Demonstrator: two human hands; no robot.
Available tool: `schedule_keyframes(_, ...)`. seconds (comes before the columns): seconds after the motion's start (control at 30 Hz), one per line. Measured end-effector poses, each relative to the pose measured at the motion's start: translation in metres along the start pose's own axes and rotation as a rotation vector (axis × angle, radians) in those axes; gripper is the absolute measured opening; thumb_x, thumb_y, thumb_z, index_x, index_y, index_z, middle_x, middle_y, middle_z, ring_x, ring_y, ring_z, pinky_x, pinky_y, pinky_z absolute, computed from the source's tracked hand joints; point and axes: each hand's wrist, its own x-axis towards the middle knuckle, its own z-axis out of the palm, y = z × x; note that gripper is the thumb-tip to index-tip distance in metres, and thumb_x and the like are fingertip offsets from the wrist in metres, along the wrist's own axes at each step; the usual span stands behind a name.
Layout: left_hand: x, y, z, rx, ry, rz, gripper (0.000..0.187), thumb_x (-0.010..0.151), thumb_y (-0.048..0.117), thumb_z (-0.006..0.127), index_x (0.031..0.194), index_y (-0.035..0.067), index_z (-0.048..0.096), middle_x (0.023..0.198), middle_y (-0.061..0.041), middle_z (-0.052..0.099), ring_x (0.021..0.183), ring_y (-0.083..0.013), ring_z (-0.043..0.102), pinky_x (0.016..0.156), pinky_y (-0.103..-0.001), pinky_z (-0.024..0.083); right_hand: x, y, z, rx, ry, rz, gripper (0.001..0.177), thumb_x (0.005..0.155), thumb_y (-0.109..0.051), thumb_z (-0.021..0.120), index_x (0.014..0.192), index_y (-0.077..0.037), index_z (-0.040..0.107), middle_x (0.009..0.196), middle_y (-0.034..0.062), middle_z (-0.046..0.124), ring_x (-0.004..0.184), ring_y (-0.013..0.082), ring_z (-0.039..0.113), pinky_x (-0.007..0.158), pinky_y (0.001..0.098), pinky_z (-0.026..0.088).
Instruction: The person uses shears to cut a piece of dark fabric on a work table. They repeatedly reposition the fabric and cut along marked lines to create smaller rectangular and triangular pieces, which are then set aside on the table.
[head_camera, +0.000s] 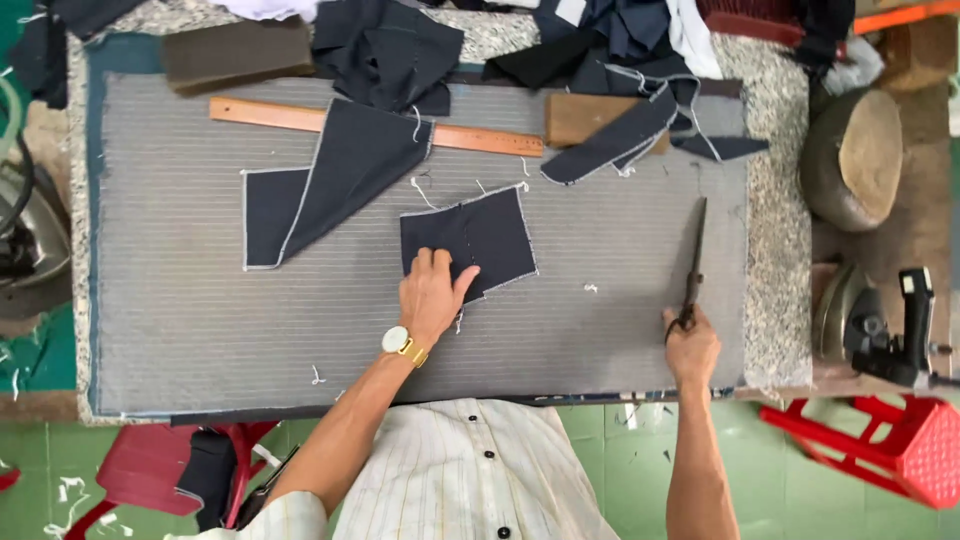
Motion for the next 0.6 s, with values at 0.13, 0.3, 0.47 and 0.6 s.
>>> schedule_keyframes(0.13, 0.006, 0.011, 0.026, 0.133, 0.008, -0.081, 0.067, 0.089, 0.078, 0.053, 0.094, 0.011, 0.059, 0.084, -0.005, 0.055, 0.069, -0.0238, 0.066, 0.052, -0.039, 0.053, 0.034, 0.015, -0.002, -0.099, -0.079, -0.112, 0.055, 0.092, -0.032, 0.076, 0.14, -0.005, 0.067, 0.111, 0.0206, 0.073, 0.108, 0.0413, 0.069, 0.096, 0.0539, 0.055)
schedule_keyframes(0.3, 0.007, 0.025, 0.022, 0.293, 0.02, -0.092, 0.024, 0.089, 0.037, 0.065, 0.091, 0.014, 0.059, 0.084, -0.003, 0.055, 0.074, -0.0213, 0.065, 0.054, -0.035, 0.053, 0.004, -0.039, -0.014, -0.02, 0.219, -0.519, 0.028, 0.093, -0.018, 0.076, 0.116, -0.001, 0.076, 0.103, 0.0186, 0.073, 0.109, 0.0354, 0.067, 0.097, 0.0428, 0.053)
schedule_keyframes(0.47, 0.014, 0.002, 0.022, -0.118, 0.003, -0.182, 0.013, 0.087, 0.023, 0.068, 0.088, 0.013, 0.061, 0.08, -0.007, 0.059, 0.073, -0.0284, 0.067, 0.059, -0.039, 0.054, -0.029, -0.159, 0.037, 0.031, -0.165, -0.354, 0.052, 0.102, -0.058, 0.059, 0.115, -0.011, 0.076, 0.098, 0.0139, 0.079, 0.1, 0.0359, 0.074, 0.085, 0.0497, 0.057)
schedule_keyframes(0.6, 0.014, -0.02, -0.014, -0.802, -0.077, -0.468, 0.007, 0.089, 0.019, 0.071, 0.087, 0.013, 0.067, 0.074, -0.003, 0.064, 0.069, -0.0137, 0.062, 0.064, -0.031, 0.053, -0.039, -0.212, 0.077, -0.046, -0.215, -0.406, 0.053, 0.09, -0.064, 0.07, 0.099, -0.012, 0.075, 0.078, 0.0115, 0.078, 0.086, 0.0346, 0.078, 0.076, 0.0443, 0.059)
